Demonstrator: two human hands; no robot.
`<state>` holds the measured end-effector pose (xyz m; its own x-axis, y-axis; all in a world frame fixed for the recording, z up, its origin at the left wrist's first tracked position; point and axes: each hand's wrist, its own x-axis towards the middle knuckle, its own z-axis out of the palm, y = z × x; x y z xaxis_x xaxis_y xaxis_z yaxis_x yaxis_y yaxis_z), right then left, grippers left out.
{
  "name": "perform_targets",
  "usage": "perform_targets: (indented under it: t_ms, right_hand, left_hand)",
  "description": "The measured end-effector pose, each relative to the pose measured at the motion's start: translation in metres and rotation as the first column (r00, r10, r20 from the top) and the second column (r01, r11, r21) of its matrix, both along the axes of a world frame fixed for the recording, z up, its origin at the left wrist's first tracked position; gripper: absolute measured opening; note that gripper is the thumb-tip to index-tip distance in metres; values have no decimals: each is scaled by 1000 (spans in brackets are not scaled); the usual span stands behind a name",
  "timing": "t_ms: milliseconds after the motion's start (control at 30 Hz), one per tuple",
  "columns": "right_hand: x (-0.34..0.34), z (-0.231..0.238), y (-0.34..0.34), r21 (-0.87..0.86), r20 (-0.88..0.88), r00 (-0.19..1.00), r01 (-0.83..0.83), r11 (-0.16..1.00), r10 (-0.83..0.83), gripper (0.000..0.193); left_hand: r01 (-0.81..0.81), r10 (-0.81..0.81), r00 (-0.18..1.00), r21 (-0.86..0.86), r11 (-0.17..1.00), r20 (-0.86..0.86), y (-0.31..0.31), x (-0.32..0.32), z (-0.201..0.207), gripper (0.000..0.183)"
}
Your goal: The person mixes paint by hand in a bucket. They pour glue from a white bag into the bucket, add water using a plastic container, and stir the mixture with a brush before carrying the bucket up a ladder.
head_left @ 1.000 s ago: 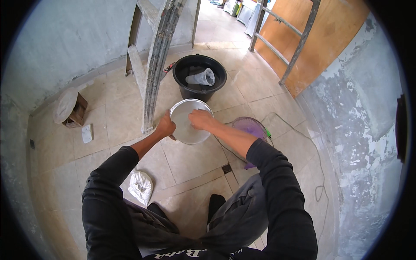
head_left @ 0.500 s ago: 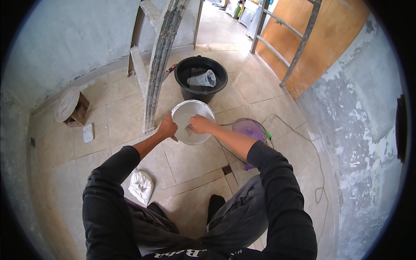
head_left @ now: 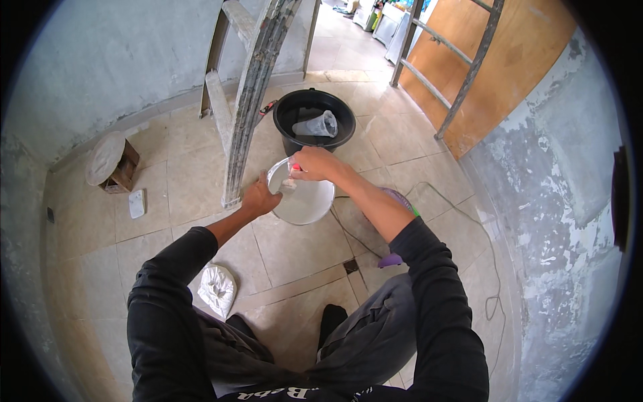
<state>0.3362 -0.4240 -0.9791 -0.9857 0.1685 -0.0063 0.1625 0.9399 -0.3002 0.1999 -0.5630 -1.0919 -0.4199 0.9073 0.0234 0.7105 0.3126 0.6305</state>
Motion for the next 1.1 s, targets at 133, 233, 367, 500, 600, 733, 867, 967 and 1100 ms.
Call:
perform_targets:
  t_ms: [133, 233, 367, 500, 600, 733, 867, 967, 1100]
  right_hand:
    - [0, -2, -9, 66, 44, 999, -22, 998, 19, 24]
    - [-1, -5, -15, -31, -22, 1000, -22, 999, 21, 19]
    - [-8, -8, -16, -115, -134, 982, -151, 982, 136, 19]
    - [-9, -1, -18, -172, -164, 974, -184, 968, 156, 19]
    - [-10, 1, -13, -314, -255, 963, -173, 934, 92, 18]
    - [-12, -7, 21, -556, -314, 850, 197, 807, -424, 16]
    - [-3, -40, 80, -429, -606, 539, 398, 811, -585, 19]
    - [3, -54, 97, -634, -347, 488, 508, 583, -801, 28]
    - [8, -70, 116, -619, -305, 509, 536, 574, -805, 43]
  left_hand:
    - [35, -35, 997, 2, 999, -63, 1, 6, 9, 81]
    - [43, -40, 994, 28, 999, -101, 3, 5, 10, 83]
    - [1, 7, 992, 65, 998, -124, 7, 4, 3, 70]
    - [54, -49, 997, 91, 994, -54, 6, 5, 8, 50]
    - [63, -57, 997, 103, 993, -54, 7, -1, -4, 43]
    - [23, -27, 999, 141, 990, 28, 12, -12, -17, 40]
    - [-36, 25, 998, 190, 981, 63, 13, -11, -19, 36]
    - [-48, 36, 997, 208, 977, 62, 7, -13, -23, 34]
    - [-24, 3, 996, 240, 970, 87, 4, -1, -17, 34]
